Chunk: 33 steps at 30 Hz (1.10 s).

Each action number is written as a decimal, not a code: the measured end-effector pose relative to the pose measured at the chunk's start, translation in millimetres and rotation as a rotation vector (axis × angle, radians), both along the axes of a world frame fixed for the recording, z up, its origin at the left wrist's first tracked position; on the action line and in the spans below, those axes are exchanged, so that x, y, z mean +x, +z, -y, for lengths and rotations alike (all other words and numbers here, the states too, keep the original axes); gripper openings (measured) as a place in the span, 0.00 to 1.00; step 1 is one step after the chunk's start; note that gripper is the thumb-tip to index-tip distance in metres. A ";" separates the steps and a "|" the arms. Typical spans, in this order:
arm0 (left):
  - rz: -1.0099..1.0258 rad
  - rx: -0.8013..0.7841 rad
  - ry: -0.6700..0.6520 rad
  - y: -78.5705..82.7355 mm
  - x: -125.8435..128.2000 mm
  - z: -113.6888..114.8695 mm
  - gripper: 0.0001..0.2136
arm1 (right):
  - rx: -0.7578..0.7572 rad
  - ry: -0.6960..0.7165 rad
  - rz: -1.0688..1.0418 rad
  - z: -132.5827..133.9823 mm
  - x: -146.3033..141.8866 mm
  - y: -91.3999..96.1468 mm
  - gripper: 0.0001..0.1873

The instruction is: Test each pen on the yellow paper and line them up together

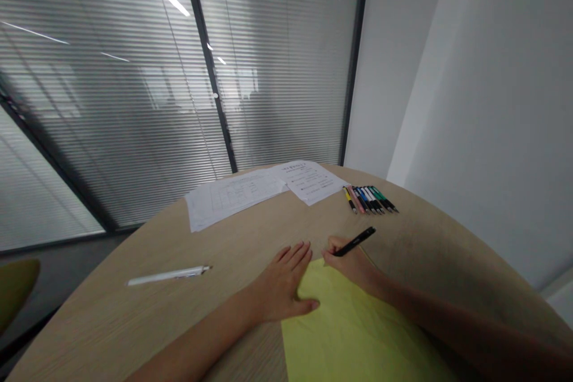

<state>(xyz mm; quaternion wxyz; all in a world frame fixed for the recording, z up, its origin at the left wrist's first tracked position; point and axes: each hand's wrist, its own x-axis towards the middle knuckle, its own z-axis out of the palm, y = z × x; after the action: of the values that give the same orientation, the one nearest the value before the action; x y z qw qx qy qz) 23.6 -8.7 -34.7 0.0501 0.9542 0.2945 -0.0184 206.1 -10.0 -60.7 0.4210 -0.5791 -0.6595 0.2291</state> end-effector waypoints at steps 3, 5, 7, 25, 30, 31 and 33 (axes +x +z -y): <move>-0.013 0.002 0.004 0.8 0.4 0.7 0.40 | -0.019 -0.008 -0.009 0.2 -0.3 -0.6 0.11; -0.013 0.003 0.006 0.4 0.6 0.4 0.40 | -0.027 -0.018 -0.007 -0.1 -0.4 -1.0 0.11; -0.007 0.003 0.008 -0.4 0.7 -0.3 0.40 | -0.027 -0.019 -0.012 -0.2 -0.2 -1.6 0.11; 0.077 -0.001 0.016 -6.1 -2.7 -3.0 0.40 | -0.087 -0.053 -0.221 2.2 5.8 10.6 0.11; 0.100 -0.021 0.027 -5.4 -2.9 -4.2 0.40 | -0.132 0.141 -0.482 -3.5 12.2 9.2 0.14; 0.106 -0.025 0.030 -5.4 -2.9 -4.5 0.40 | -0.153 0.169 -0.548 -6.1 14.4 8.8 0.18; 0.122 -0.036 0.033 -5.2 -3.0 -4.6 0.39 | -0.175 0.191 -0.624 -11.8 19.6 8.7 0.26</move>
<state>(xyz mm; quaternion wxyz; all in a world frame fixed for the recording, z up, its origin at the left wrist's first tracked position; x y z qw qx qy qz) 20.6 -4.0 -39.9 0.0853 0.9474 0.3064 0.0356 225.8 1.8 -52.0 0.5278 -0.4508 -0.5280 0.4893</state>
